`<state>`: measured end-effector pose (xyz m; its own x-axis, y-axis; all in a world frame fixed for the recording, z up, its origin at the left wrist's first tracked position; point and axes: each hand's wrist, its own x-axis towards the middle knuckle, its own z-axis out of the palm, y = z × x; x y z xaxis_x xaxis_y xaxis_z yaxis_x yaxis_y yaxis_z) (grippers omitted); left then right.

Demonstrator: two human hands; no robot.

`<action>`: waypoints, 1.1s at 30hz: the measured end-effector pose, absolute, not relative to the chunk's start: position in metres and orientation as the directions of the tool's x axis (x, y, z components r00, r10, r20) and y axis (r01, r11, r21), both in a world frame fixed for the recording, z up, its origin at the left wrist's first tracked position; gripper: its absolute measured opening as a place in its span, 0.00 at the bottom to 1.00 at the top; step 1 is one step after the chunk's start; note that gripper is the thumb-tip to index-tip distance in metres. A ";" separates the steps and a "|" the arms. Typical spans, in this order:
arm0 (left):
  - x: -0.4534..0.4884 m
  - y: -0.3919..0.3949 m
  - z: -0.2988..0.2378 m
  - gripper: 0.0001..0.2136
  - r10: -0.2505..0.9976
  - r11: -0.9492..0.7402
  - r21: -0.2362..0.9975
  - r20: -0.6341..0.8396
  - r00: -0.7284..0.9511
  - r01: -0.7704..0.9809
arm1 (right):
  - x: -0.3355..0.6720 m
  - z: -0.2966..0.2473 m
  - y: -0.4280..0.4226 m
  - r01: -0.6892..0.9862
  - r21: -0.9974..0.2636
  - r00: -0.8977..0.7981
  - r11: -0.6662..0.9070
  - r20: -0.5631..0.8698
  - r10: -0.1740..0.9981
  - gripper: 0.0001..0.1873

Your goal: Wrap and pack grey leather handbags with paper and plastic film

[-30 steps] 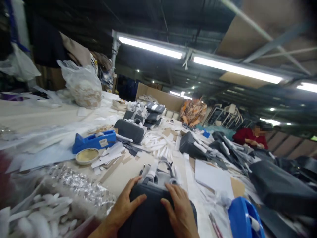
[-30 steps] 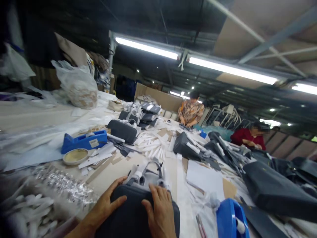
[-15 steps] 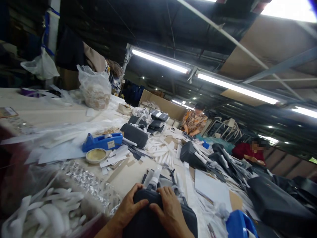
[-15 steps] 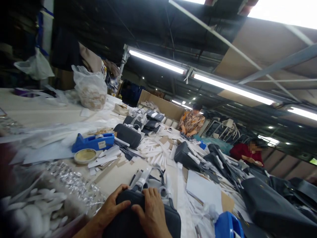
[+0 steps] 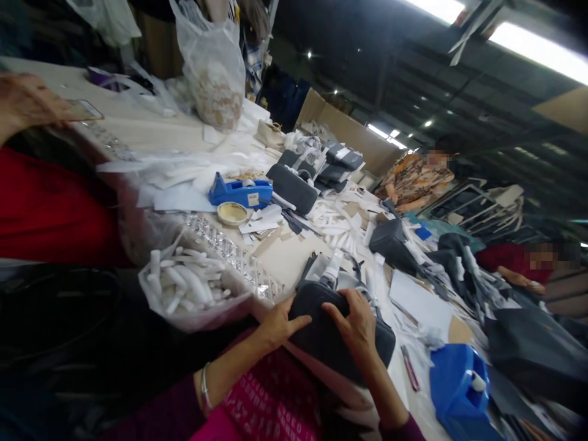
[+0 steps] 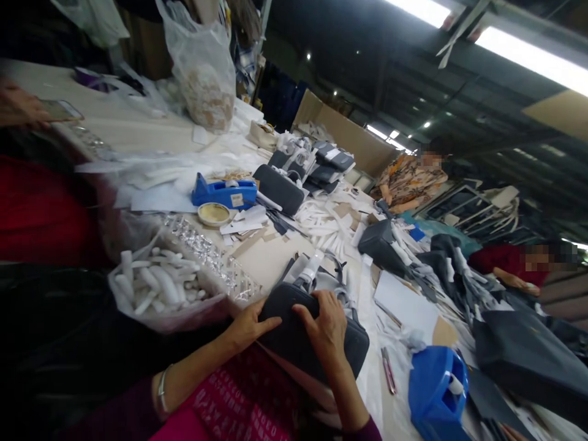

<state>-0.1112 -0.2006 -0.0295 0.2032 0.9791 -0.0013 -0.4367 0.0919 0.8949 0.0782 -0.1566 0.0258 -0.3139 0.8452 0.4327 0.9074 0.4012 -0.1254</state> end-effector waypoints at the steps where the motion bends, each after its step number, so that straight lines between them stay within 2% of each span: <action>1: -0.111 -0.198 -0.031 0.26 0.976 0.113 0.889 -0.014 0.219 -0.445 | 0.076 0.026 -0.157 0.909 -0.114 -0.318 0.402 0.436 0.842 0.23; 8: -0.119 -0.182 -0.031 0.25 0.962 0.172 0.867 -0.046 0.268 -0.468 | 0.059 0.031 -0.158 0.923 -0.097 -0.291 0.371 0.456 0.841 0.21; 13: -0.121 -0.171 -0.019 0.29 0.979 0.118 0.937 -0.056 0.194 -0.329 | 0.051 0.039 -0.160 0.929 -0.149 -0.239 0.338 0.453 0.859 0.18; 18: -0.113 -0.163 -0.009 0.32 0.996 0.064 0.994 -0.058 0.074 -0.085 | 0.050 0.042 -0.158 0.915 -0.219 -0.217 0.340 0.443 0.870 0.18; 21: -0.109 -0.163 -0.003 0.31 0.993 0.088 0.993 -0.080 0.089 -0.081 | 0.054 0.046 -0.159 0.874 -0.290 -0.237 0.389 0.444 0.864 0.17; 23: -0.107 -0.164 0.001 0.31 0.984 0.158 0.980 -0.145 0.106 -0.123 | 0.063 0.051 -0.164 0.804 -0.381 -0.225 0.456 0.515 0.827 0.14; 25: -0.105 -0.166 0.004 0.32 0.969 0.241 0.959 -0.228 0.098 -0.150 | 0.082 0.054 -0.172 0.737 -0.499 -0.054 0.456 0.629 0.775 0.13; 27: -0.105 -0.165 0.006 0.32 0.955 0.294 0.944 -0.285 0.078 -0.152 | 0.109 0.048 -0.182 0.660 -0.667 0.292 0.346 0.652 0.699 0.15; 29: -0.106 -0.159 0.007 0.32 0.956 0.294 0.945 -0.288 0.063 -0.144 | 0.139 0.033 -0.195 0.455 -0.867 0.592 0.205 0.466 0.658 0.15; 30: -0.107 -0.155 0.007 0.31 0.961 0.275 0.951 -0.270 0.057 -0.144 | 0.151 0.023 -0.202 0.303 -0.942 0.657 0.143 0.315 0.685 0.14; 32: -0.110 -0.143 0.006 0.29 0.970 0.242 0.960 -0.237 0.055 -0.139 | 0.169 0.001 -0.219 0.030 -0.999 0.595 0.027 0.039 0.802 0.13; 33: -0.113 -0.137 0.006 0.29 0.969 0.245 0.961 -0.239 0.064 -0.125 | 0.173 -0.008 -0.228 -0.044 -0.999 0.514 -0.008 -0.029 0.857 0.13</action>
